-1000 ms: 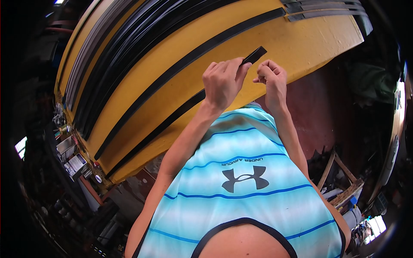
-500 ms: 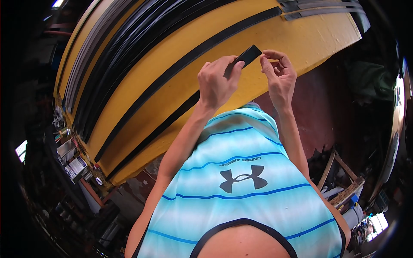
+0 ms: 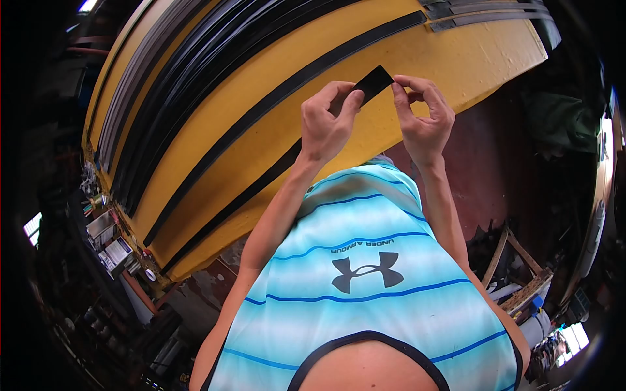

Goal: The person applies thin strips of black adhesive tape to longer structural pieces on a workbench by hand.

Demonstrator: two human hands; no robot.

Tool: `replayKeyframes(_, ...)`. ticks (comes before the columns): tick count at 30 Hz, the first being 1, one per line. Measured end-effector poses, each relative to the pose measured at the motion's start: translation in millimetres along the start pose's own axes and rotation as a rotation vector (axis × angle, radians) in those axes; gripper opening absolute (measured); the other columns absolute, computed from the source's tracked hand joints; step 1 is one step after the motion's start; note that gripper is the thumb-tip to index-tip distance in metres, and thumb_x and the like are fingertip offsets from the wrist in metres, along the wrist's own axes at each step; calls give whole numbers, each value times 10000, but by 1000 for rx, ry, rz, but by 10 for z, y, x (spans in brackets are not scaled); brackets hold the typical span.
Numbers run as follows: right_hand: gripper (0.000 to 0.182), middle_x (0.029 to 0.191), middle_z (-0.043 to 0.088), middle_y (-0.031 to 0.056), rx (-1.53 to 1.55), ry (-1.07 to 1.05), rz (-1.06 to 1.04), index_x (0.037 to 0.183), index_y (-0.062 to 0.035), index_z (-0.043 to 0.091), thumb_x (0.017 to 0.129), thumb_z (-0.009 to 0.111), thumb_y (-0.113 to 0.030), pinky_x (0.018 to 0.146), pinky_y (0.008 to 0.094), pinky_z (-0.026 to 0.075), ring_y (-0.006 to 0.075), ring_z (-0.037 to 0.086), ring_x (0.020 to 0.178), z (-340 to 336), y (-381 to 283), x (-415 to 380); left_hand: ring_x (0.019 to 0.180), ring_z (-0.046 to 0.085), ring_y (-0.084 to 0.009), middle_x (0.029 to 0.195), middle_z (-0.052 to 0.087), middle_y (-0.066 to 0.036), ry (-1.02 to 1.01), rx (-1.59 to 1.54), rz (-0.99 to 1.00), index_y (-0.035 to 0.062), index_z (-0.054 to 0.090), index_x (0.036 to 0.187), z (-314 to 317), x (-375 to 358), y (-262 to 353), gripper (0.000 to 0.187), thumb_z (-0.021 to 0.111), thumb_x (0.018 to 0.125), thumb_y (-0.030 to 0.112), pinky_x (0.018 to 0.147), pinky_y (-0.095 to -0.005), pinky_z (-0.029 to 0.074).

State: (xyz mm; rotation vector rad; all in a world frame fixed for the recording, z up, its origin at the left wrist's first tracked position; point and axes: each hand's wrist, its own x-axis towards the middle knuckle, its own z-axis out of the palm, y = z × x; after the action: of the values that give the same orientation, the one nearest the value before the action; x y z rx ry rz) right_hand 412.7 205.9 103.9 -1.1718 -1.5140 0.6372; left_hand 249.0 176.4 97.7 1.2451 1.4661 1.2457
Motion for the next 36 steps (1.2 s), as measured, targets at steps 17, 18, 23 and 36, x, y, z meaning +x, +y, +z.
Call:
replayKeyframes(17, 111, 808, 669, 32, -253, 27, -152, 848, -77, 662, 775, 728, -25, 598, 276, 515, 150, 626, 649, 9, 19, 45, 746, 716, -159, 835, 739, -120, 1, 66, 4, -38, 709, 993, 29, 14, -39, 181, 700, 924, 130, 668, -257, 546)
replayKeyframes(18, 111, 808, 669, 32, -253, 27, -152, 848, -77, 662, 775, 728, -25, 598, 276, 515, 150, 626, 649, 8, 16, 48, 745, 715, -157, 834, 739, -116, -4, 47, -8, -38, 709, 995, 29, 13, -36, 184, 700, 925, 132, 670, -256, 545)
replayKeyframes(23, 98, 828, 664, 32, -166, 29, -68, 853, -76, 649, 788, 720, -57, 617, 278, 516, 140, 632, 660, 22, 17, 45, 770, 679, -116, 871, 712, -68, -63, -19, -73, -24, 703, 1069, 0, 11, -17, 219, 690, 960, 166, 665, -209, 528)
replayKeyframes(36, 72, 752, 547, 52, 113, -64, 146, 829, -15, 548, 851, 506, -70, 644, 262, 490, 121, 565, 663, -143, 154, 121, 758, 677, -124, 836, 712, -71, -67, -116, -159, -29, 709, 1025, -79, 24, 46, 205, 669, 952, 159, 720, -248, 538)
